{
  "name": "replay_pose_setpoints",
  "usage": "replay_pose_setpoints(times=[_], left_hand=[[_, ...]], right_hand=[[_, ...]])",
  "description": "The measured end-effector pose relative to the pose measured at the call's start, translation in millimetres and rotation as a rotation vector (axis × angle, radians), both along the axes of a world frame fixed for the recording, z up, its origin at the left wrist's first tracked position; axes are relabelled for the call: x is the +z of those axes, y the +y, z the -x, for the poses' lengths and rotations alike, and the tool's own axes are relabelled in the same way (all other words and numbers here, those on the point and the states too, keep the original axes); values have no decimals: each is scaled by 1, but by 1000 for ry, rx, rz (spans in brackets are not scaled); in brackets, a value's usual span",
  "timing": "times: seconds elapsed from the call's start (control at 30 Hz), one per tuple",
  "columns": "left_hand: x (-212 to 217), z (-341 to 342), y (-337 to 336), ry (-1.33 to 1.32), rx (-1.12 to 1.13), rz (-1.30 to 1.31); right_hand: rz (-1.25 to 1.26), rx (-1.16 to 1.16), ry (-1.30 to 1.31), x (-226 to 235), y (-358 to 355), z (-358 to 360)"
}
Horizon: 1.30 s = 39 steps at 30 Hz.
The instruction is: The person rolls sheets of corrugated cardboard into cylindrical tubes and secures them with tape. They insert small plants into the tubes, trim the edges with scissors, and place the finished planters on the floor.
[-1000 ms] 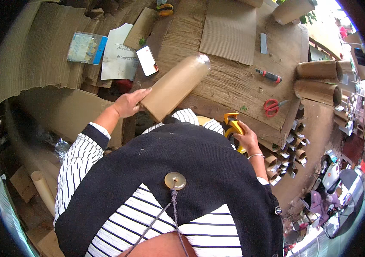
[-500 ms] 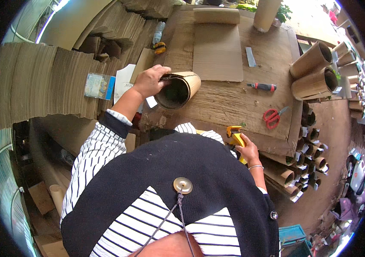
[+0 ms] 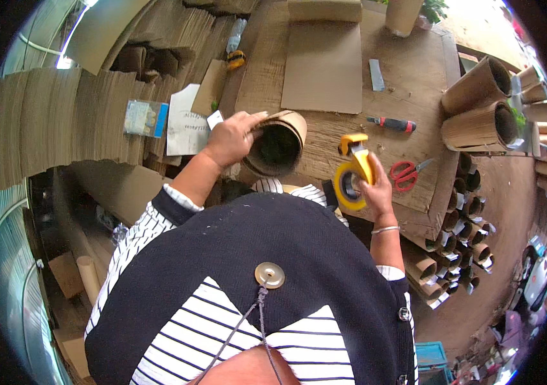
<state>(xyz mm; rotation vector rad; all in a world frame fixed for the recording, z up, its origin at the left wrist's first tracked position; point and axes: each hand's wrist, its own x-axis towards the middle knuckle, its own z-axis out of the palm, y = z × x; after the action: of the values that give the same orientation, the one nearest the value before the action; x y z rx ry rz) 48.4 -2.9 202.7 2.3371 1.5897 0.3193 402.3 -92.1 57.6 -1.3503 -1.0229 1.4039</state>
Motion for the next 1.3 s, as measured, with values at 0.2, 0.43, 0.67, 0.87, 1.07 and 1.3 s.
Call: replay_pose_setpoints(times=[0.2,0.43,0.67,0.87,1.07,1.3], left_hand=[[-3,5,-50,-57,-76,-2],[-14,32,-61,-269,-43,74],[-30,49,-38,-968,-6,673],[-50,39,6,-1304,171,1108],[-44,25,24,-1557,181,1215],[-40,120,25,-1205,476,954]], right_hand=[[11,57,257,68,57,21],[-109,272,191,67,71,61],[-10,330,8,94,65,80],[-140,431,-179,113,68,99],[-189,563,-314,135,79,108],[88,628,-149,117,80,96]])
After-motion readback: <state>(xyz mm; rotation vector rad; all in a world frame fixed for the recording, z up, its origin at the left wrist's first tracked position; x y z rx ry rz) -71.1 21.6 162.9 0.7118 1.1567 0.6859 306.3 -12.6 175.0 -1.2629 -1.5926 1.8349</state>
